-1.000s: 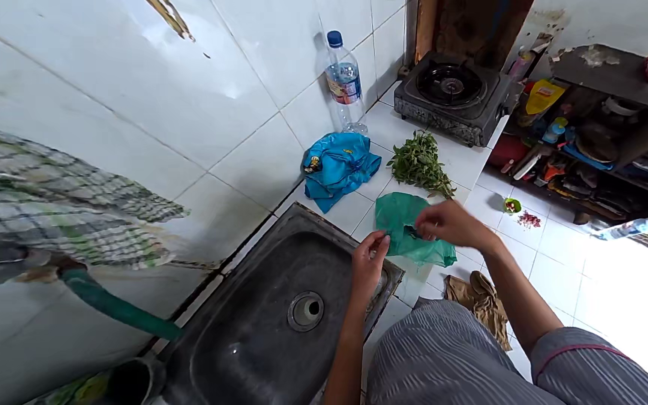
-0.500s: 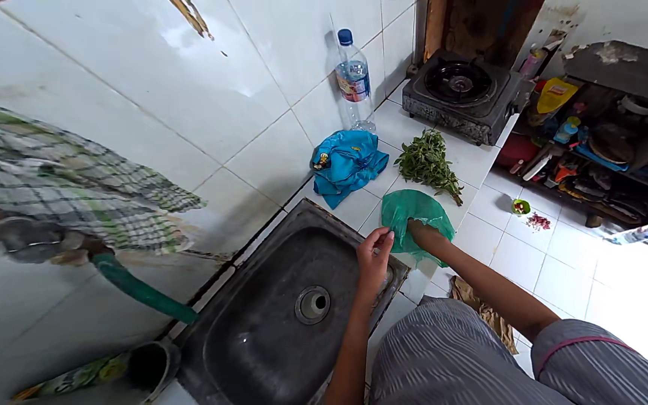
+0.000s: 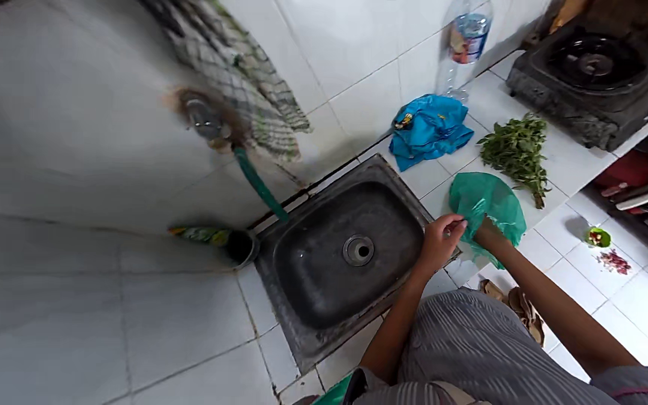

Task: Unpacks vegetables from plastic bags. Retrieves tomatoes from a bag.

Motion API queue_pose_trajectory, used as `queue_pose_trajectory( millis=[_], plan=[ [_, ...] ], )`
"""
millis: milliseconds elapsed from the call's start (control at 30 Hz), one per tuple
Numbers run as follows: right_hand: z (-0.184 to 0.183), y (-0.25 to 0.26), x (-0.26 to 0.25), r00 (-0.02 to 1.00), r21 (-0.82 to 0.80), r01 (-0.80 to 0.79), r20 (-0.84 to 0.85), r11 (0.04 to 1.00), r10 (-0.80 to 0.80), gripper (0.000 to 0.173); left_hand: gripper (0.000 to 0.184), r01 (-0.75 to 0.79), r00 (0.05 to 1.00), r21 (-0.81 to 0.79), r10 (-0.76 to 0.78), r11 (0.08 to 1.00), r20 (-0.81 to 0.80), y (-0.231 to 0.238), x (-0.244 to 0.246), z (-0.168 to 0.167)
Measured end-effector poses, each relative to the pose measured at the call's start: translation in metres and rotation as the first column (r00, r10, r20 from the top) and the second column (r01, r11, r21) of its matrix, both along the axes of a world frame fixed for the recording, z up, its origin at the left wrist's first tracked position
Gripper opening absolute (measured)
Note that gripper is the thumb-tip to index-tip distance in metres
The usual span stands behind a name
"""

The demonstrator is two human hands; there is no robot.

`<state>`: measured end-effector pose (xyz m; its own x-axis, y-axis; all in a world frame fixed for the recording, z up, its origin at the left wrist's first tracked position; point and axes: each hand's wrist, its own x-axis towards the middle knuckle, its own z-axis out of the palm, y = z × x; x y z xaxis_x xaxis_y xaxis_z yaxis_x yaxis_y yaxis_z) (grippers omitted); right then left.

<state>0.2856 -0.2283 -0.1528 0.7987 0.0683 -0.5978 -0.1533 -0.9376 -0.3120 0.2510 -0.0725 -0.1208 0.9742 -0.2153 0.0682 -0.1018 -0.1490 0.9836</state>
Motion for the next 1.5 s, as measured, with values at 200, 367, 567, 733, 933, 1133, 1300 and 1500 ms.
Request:
queue_pose_trajectory(
  millis=[200,367,567,733,933,1133,1300,1500],
  plan=[
    [0.003,0.001,0.003,1.0,-0.037,-0.015,-0.025,0.999,0.014,0.047,0.023,-0.013,1.0,-0.024,0.013,1.0,-0.008,-0.004,-0.002,0.001],
    [0.008,0.004,0.007,0.999,-0.072,0.017,-0.045,0.997,-0.021,0.049,0.023,-0.034,0.999,-0.032,0.034,0.999,0.001,-0.002,0.0,0.001],
    [0.091,-0.004,-0.002,0.987,0.004,-0.127,0.103,0.992,0.126,0.022,0.022,-0.081,0.997,-0.033,0.082,0.996,0.009,0.006,0.005,0.003],
    [0.164,-0.005,-0.032,0.618,0.359,-0.38,0.784,0.853,-0.055,0.01,0.021,-0.065,0.998,-0.031,0.065,0.997,-0.019,-0.002,0.006,-0.001],
    [0.153,0.049,-0.017,0.685,0.448,-0.616,0.711,0.647,0.16,0.047,0.027,0.012,0.969,0.037,-0.003,0.999,-0.247,-0.005,-0.018,0.028],
    [0.149,-0.009,-0.029,0.741,0.526,-0.423,0.669,0.737,-0.052,0.01,0.026,0.023,1.0,0.001,-0.023,1.0,-0.008,0.002,0.015,0.014],
    [0.103,-0.03,-0.001,0.978,0.283,-0.153,0.183,0.947,0.104,0.022,0.023,0.072,0.997,-0.008,-0.071,0.997,0.043,-0.001,0.037,0.024],
    [0.06,-0.034,0.028,0.976,-0.038,0.183,0.125,0.982,-0.177,0.031,0.021,0.142,0.986,0.019,-0.143,0.99,0.088,-0.015,0.041,0.032]
  ],
)
